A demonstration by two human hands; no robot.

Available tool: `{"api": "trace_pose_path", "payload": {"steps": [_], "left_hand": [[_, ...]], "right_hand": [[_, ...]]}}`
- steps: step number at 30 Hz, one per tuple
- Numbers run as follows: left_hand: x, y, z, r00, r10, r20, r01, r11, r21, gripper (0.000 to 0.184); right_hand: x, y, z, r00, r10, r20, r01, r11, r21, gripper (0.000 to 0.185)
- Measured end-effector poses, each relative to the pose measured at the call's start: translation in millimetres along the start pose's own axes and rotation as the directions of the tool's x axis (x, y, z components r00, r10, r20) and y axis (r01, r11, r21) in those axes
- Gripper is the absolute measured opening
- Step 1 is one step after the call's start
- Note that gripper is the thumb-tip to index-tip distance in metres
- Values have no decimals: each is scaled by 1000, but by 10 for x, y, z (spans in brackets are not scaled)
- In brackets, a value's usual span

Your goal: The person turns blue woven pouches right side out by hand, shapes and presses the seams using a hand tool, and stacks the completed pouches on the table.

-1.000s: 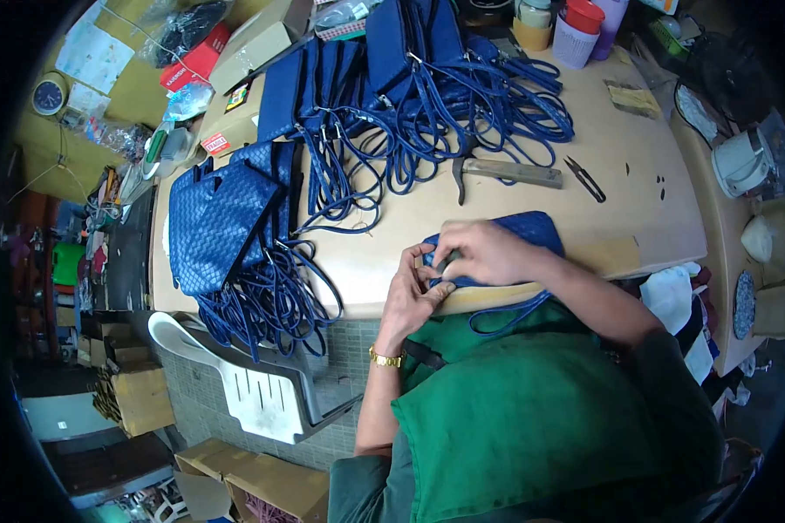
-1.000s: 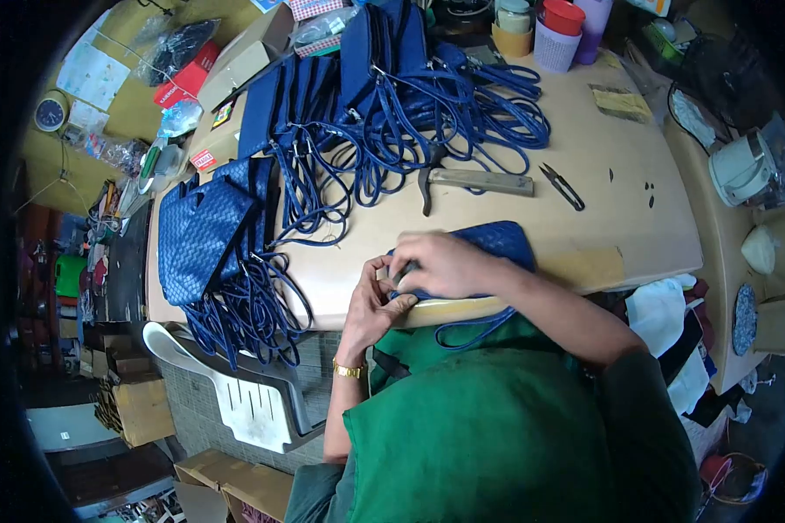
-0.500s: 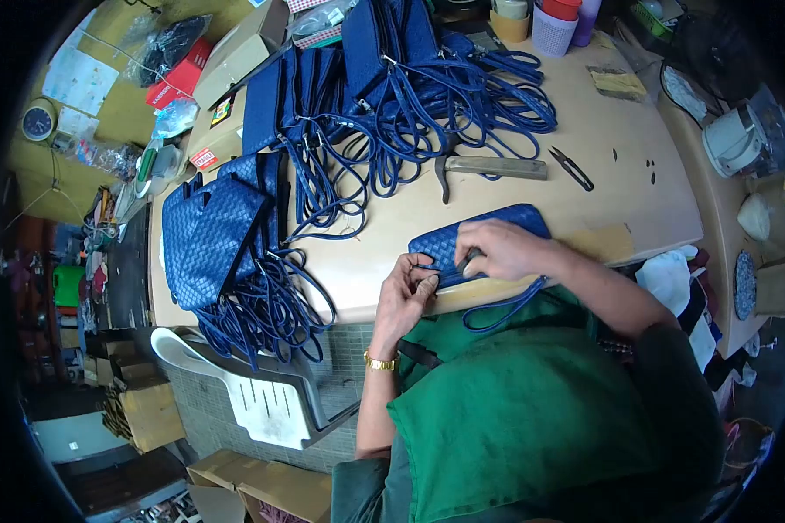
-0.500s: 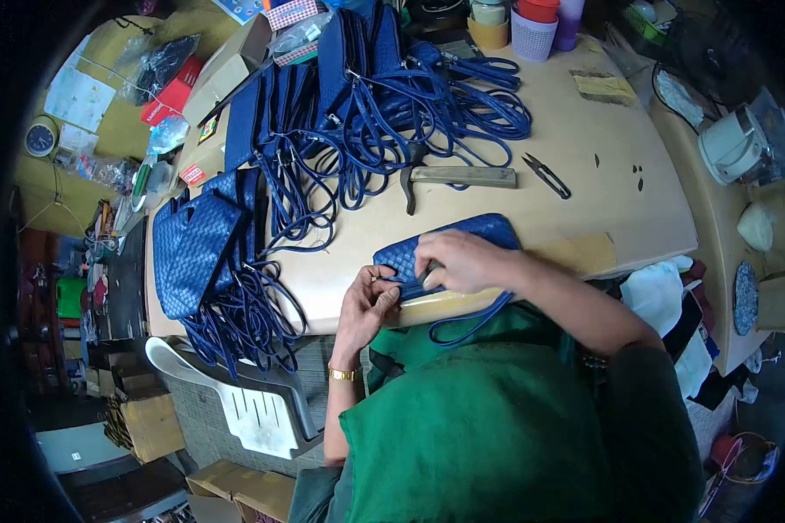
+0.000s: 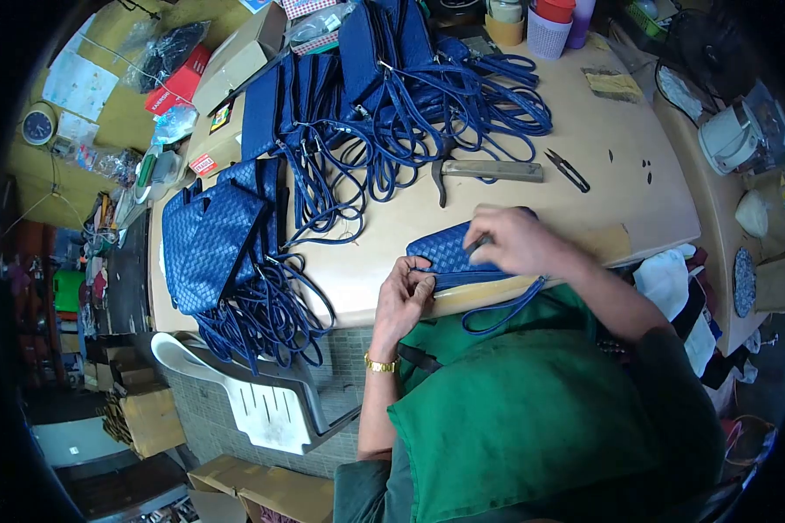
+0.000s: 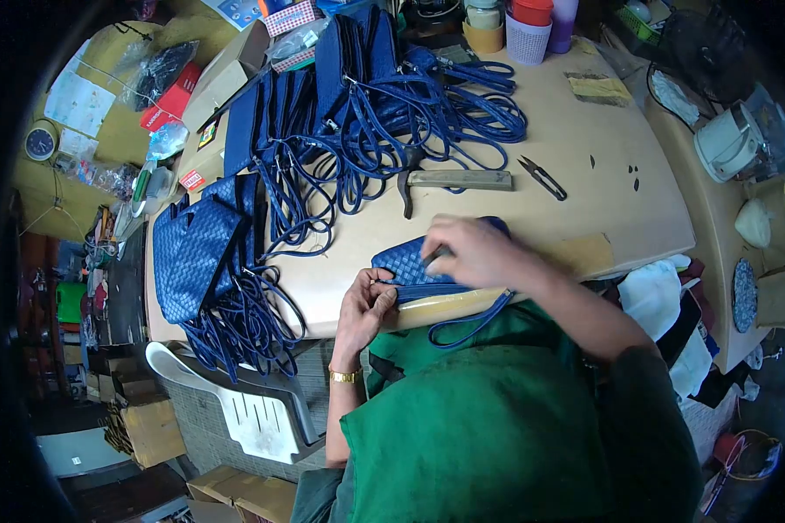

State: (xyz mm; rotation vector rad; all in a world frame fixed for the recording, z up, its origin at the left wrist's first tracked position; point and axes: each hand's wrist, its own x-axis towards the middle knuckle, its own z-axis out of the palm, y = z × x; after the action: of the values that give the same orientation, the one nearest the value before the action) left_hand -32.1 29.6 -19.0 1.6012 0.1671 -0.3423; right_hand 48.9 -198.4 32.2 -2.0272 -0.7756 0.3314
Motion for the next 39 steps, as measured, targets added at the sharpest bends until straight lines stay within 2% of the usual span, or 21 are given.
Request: {"api": "trace_pose_path", "payload": {"steps": [2, 4, 6, 7, 9, 10, 12, 14, 16, 18, 20, 22, 23, 27, 30, 32, 33, 36, 37, 38, 39], "left_hand": [[-7, -38, -9, 1000, 5, 26, -5, 1000, -3, 22], [7, -47, -35, 998, 19, 63, -19, 1000, 3, 20], [-1, -78, 5, 984, 179, 24, -180, 962, 208, 17], [-18, 13, 69, 984, 178, 26, -179, 962, 205, 17], [-53, 217, 233, 970, 231, -82, -139, 795, 590, 13], [-48, 196, 248, 969, 231, -85, -138, 798, 587, 13], [-23, 148, 257, 979, 123, -161, -11, 827, 562, 13], [-42, 132, 261, 977, 154, -151, -50, 843, 536, 13], [-61, 103, 243, 971, 189, -148, -88, 853, 514, 12], [-61, 53, 233, 959, 243, -142, -146, 861, 486, 12], [-53, 83, 241, 961, 232, -150, -130, 858, 496, 12], [-62, 77, 257, 966, 214, -147, -113, 855, 506, 12], [-58, 72, 260, 963, 212, -165, -103, 858, 503, 10], [-64, 105, 279, 961, 205, -187, -79, 848, 524, 13], [-64, 124, 296, 961, 189, -204, -57, 851, 521, 15], [-65, 116, 296, 958, 194, -213, -58, 853, 519, 15], [-59, 112, 302, 954, 199, -224, -59, 857, 512, 15], [-46, 114, 317, 949, 235, -212, -83, 831, 551, 11], [-72, 203, 356, 950, 235, -207, -85, 829, 552, 11], [-113, 346, 420, 869, 470, -154, -151, 549, 822, 11], [-122, 427, 472, 756, 654, -20, -137, 189, 972, 10]], "right_hand": [[-77, 1, 195, 979, -115, 165, 112, 993, 28, 18], [-133, 120, 239, 982, -71, 177, 70, 997, 10, 18], [-156, 175, 187, 989, 10, 145, -4, 999, -41, 18], [-154, 208, 254, 995, -17, 101, 23, 998, -59, 18], [-151, 181, 242, 992, 2, 123, 6, 997, -70, 18], [-156, 155, 219, 990, 24, 141, -13, 997, -78, 18], [-182, 134, 116, 981, 50, 186, -36, 996, -81, 18], [-210, 111, 10, 969, 80, 233, -62, 995, -83, 17], [-197, 99, -68, 977, 79, 198, -47, 986, -162, 16], [-223, 219, -165, 996, 57, 65, -40, 969, -244, 14], [-197, 150, -230, 994, 95, 51, -86, 986, -143, 14], [-136, 16, -12, 994, -74, 76, 73, 997, 17, 17], [-114, 3, 155, 991, -85, 108, 79, 995, 60, 18], [-177, 157, 103, 980, 14, 199, 4, 996, -88, 18], [-269, 96, -97, 957, 162, 239, -114, 973, -202, 18], [-297, 105, -160, 989, 130, 70, -108, 959, -263, 19], [-297, 7, -200, 988, 119, 99, -103, 984, -148, 18], [-380, 37, 28, 989, 4, 149, 4, 999, -50, 18], [-407, 100, 143, 988, 57, 144, -44, 995, -87, 17], [-406, 135, 188, 989, 58, 139, -46, 995, -88, 17], [-393, 158, 205, 993, 44, 111, -34, 995, -91, 17]]}}
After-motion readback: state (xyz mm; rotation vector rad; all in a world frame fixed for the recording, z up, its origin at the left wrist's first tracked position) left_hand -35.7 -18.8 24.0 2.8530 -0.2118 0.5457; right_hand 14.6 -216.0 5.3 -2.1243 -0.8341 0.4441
